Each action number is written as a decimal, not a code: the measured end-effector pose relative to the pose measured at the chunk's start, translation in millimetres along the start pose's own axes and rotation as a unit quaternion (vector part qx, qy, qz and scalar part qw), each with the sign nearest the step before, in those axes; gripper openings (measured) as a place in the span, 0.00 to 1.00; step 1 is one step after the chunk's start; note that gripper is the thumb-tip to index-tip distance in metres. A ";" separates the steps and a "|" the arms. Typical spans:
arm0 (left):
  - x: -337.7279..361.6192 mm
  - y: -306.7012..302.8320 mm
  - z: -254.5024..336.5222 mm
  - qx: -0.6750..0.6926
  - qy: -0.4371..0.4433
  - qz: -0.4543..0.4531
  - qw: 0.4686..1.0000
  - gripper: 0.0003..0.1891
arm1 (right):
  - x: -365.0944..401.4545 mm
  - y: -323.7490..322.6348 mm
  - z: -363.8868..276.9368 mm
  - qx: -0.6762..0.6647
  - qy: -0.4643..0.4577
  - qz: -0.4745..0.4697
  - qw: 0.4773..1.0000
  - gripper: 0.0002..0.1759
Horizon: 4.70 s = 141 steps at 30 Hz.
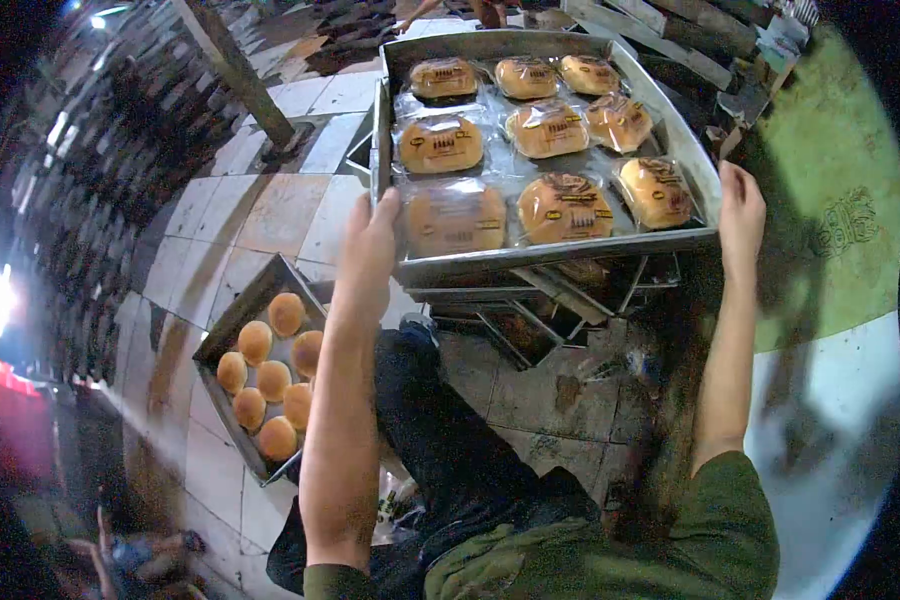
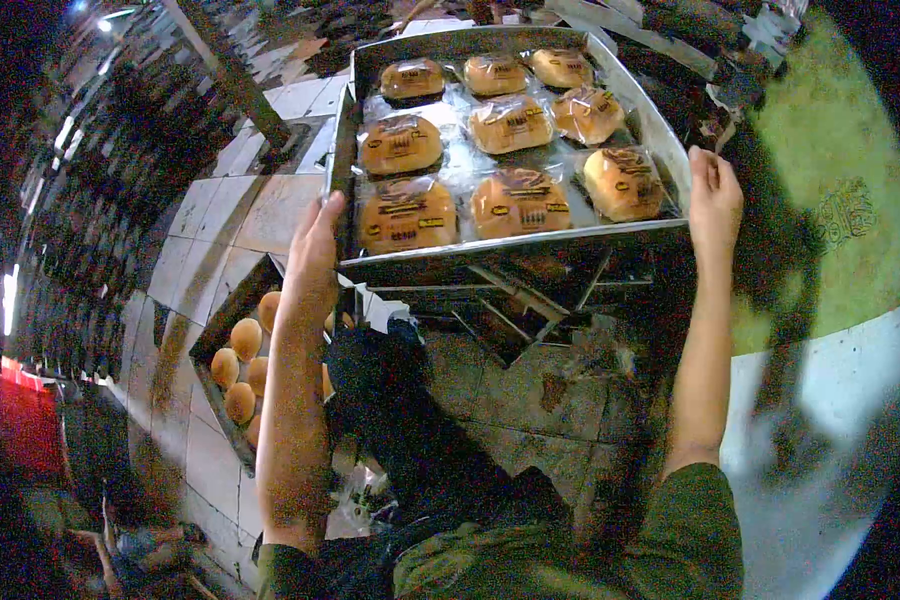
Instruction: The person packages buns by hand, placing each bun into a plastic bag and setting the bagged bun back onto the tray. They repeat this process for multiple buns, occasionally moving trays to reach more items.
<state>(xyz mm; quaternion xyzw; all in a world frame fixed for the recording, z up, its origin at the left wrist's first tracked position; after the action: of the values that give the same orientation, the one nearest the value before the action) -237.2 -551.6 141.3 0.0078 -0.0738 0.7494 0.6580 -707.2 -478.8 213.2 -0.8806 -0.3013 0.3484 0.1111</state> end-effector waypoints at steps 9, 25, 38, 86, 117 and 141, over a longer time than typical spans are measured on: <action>215.9 -219.6 -185.0 0.159 -0.046 0.195 0.967 0.15 | 431.6 145.7 -228.1 -0.325 -0.204 -0.664 0.641 0.17; 392.7 -297.8 -315.0 -0.095 -0.216 0.327 0.915 0.17 | 691.6 193.6 -228.9 -0.178 -0.416 -0.836 0.311 0.15; 433.3 -300.0 -244.4 0.093 -0.093 0.511 0.850 0.13 | 688.6 143.7 -207.4 -0.194 -0.642 -0.713 0.203 0.26; 448.8 -384.2 -273.3 0.173 -0.174 0.646 0.722 0.03 | 745.7 467.5 -368.7 -0.083 -0.357 -0.702 0.611 0.20; 473.9 -364.0 -184.6 0.222 0.033 0.659 0.718 0.30 | 608.6 230.1 -392.0 -0.310 0.001 -0.773 0.554 0.29; 385.4 -369.3 -258.7 0.705 0.203 0.427 0.528 0.32 | 704.6 75.6 -423.3 -0.365 -0.621 -0.644 0.257 0.13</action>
<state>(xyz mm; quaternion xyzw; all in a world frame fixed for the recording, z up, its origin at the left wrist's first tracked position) 97.8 -95.2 -35.7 0.2843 0.6198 0.7306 0.0366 20.7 -104.3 107.4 0.1433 -0.8409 0.4551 -0.2554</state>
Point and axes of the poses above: each hand's wrist, its own x-axis away from the middle knuckle, its own y-axis out of the palm, z = x × y, the point moved 10 cm from there along -x, towards the middle knuckle, and after that the axes turned 1 degree about -x, right-handed, at the moved point
